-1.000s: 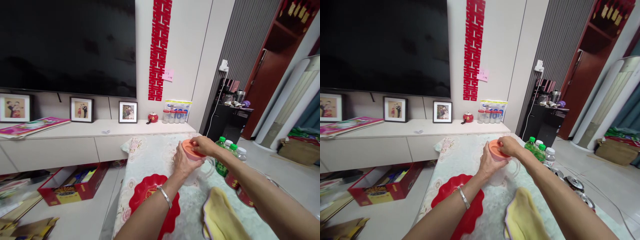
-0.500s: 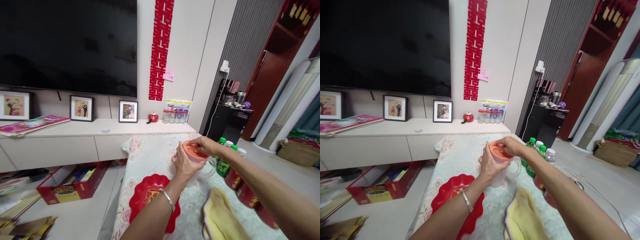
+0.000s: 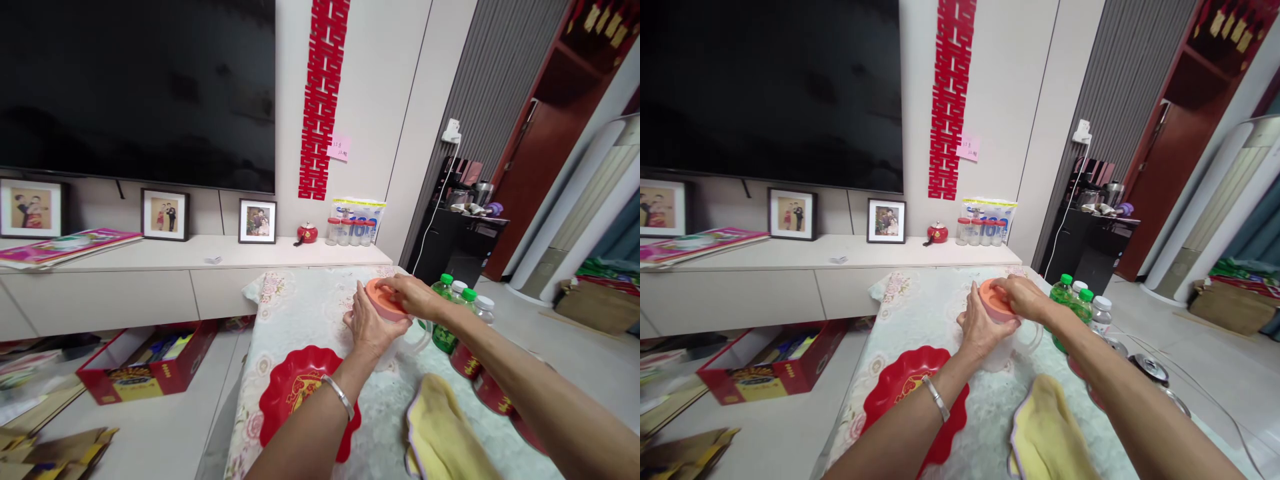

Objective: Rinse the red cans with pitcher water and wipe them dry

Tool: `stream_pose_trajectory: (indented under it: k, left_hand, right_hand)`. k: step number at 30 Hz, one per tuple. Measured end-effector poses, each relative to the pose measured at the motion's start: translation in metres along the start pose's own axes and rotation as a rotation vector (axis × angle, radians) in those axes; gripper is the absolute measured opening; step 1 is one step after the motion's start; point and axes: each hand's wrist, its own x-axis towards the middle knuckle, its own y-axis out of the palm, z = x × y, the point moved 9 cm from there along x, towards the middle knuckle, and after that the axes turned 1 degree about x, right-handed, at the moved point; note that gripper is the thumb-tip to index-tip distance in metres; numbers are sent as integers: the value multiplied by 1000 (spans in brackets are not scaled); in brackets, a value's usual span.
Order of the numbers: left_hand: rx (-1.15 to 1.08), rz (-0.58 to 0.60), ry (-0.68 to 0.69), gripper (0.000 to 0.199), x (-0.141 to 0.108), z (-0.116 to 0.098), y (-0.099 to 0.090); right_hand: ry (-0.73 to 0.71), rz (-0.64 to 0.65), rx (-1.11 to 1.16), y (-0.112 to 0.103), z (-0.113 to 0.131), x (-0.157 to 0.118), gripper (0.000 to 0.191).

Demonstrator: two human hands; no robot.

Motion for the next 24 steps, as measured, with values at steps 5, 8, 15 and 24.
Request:
stream_pose_trajectory:
  k: [5,8,15,24]
  left_hand:
    - [24,-9,-9,135,0,2,2]
    - [33,-20,3,135,-1,4,5]
    - [56,-26,2,137,-2,4,9]
    - [76,-31,-26,135,-2,2,6]
  right_hand:
    - [-12,-22,-8,5,0,-4,47]
    - [-23,-15,8,4,0,-5,45]
    - [43,-9,2,1,-5,-4,45]
    - [215,-127,-18,-2,-12,0,36]
